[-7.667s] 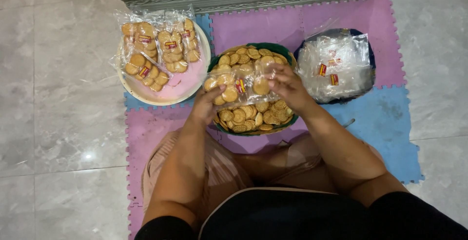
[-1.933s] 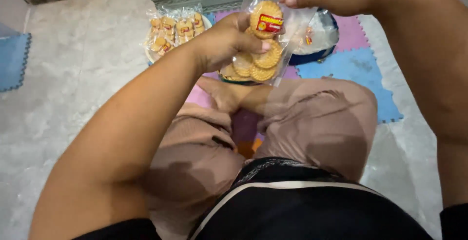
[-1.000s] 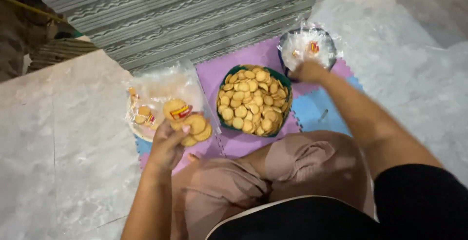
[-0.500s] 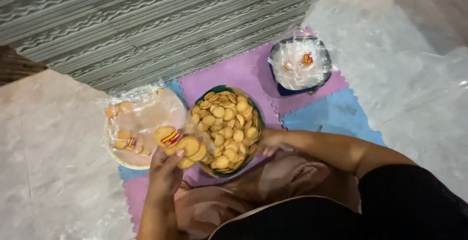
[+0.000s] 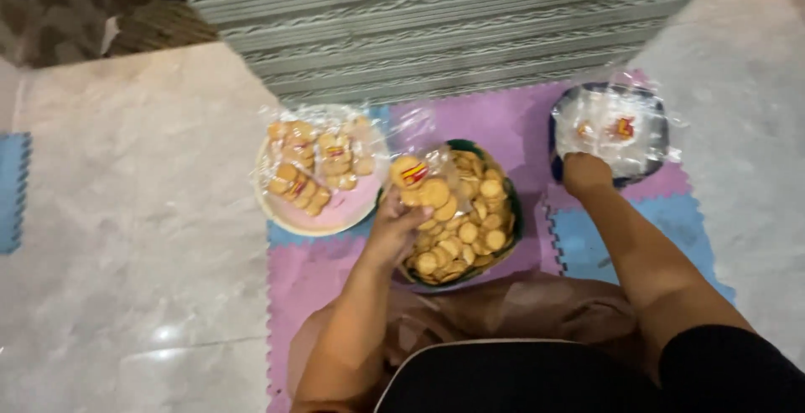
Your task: The person picks up small, round biscuits from a green basket and places them into clear plastic bags by hand. They handle the biscuits one or two at a time and place the filled bags onto a white tray.
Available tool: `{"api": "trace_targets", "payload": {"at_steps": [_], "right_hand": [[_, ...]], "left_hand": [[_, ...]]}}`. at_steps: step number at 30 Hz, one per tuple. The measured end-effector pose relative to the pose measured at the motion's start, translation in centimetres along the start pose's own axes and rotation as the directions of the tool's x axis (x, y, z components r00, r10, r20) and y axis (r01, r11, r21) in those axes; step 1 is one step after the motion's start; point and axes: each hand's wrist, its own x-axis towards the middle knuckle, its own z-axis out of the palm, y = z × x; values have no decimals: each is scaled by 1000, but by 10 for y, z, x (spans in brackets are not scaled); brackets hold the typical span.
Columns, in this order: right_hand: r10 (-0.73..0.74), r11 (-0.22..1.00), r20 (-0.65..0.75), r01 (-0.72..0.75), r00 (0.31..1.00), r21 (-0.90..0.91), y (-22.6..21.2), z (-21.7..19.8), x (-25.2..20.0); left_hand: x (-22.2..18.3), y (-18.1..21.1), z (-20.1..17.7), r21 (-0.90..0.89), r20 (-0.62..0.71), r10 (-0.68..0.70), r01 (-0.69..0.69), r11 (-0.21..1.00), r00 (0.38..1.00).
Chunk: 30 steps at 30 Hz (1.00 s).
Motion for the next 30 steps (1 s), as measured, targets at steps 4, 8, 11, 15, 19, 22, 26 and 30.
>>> {"api": "trace_targets", "payload": {"at_steps": [4, 8, 11, 15, 19, 22, 26, 30], "right_hand": [[-75, 997, 12, 75, 997, 29, -26, -6, -8], [-48, 974, 30, 40, 998, 221, -75, -47, -26], [-224, 644, -278, 356, 934, 677, -131, -129, -93], [-520, 127, -592, 742, 615, 659, -169, -172, -135], [-563, 305, -544, 768, 622, 562, -176, -172, -158], [-459, 317, -631, 778, 626, 542, -168, -152, -150], [-567, 343, -639, 854, 520, 391, -156, -136, -149], [-663, 300, -554, 857, 503, 419, -154, -151, -173]], "left_hand": [[-2, 17, -7, 51, 56, 5, -8, 999, 998], [-2, 14, -39, 170, 124, -119, 97, 981, 985], [-7, 17, -55, 289, 204, -220, 156, 945, 954], [-22, 23, -56, 465, 267, -317, 167, 870, 910], [-18, 28, -68, 489, 235, -324, 177, 854, 916], [-24, 31, -59, 449, 204, -293, 177, 876, 934], [-24, 30, -55, 499, 233, -319, 168, 850, 919], [-26, 23, -55, 508, 238, -321, 164, 845, 917]]}}
